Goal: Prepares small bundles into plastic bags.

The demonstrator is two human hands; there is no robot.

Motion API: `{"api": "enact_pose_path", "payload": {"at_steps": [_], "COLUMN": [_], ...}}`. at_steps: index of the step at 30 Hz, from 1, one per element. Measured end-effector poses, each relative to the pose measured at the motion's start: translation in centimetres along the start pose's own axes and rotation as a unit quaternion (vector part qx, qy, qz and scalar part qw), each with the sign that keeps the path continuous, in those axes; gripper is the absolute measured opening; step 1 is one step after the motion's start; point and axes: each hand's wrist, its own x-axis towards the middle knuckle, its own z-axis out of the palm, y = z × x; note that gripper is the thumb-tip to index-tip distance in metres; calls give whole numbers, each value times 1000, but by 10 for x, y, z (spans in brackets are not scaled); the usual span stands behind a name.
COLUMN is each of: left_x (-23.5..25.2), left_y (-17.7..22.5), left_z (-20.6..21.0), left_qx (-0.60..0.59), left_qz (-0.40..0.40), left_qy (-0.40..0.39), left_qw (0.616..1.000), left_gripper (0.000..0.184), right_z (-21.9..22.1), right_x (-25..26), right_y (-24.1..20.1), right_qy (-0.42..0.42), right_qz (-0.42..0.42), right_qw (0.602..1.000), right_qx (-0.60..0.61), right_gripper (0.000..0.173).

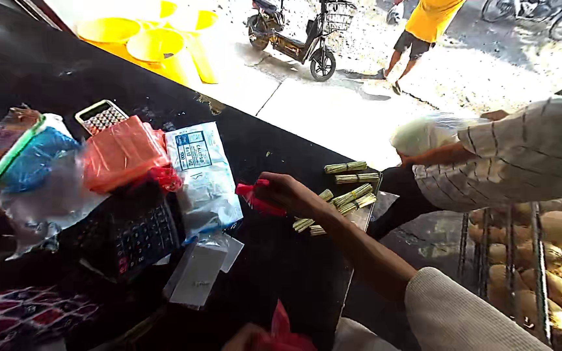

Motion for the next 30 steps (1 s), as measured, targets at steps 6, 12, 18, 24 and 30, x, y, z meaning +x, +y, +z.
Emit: {"api": "enact_pose_path", "payload": {"at_steps": [6, 12, 18, 24, 30], "left_x": [116, 93, 57, 50, 47], "left_y": [-23, -51, -59, -61, -53], "left_z": [27, 23, 16, 4, 8], "left_qx": [159, 62, 80, 18, -180], "left_qz": [6, -29, 3, -53, 30], "left_qy": [115, 155, 148, 188, 186], "left_qw": [981, 985, 986, 981, 965], "left_gripper": [37, 30, 23, 27, 18], "right_z": [38, 116, 192, 200, 229], "right_x": [-88, -164, -184, -192, -198], "right_y": [-86, -99, -40, -102, -98], "right_qy": [86, 166, 139, 170, 217], "right_qz": [-27, 144, 304, 293, 371], "right_qw": [990, 953, 902, 892, 813], "right_qx": [110, 210, 273, 300, 393], "right_gripper": [21, 21, 27, 28, 32]}}
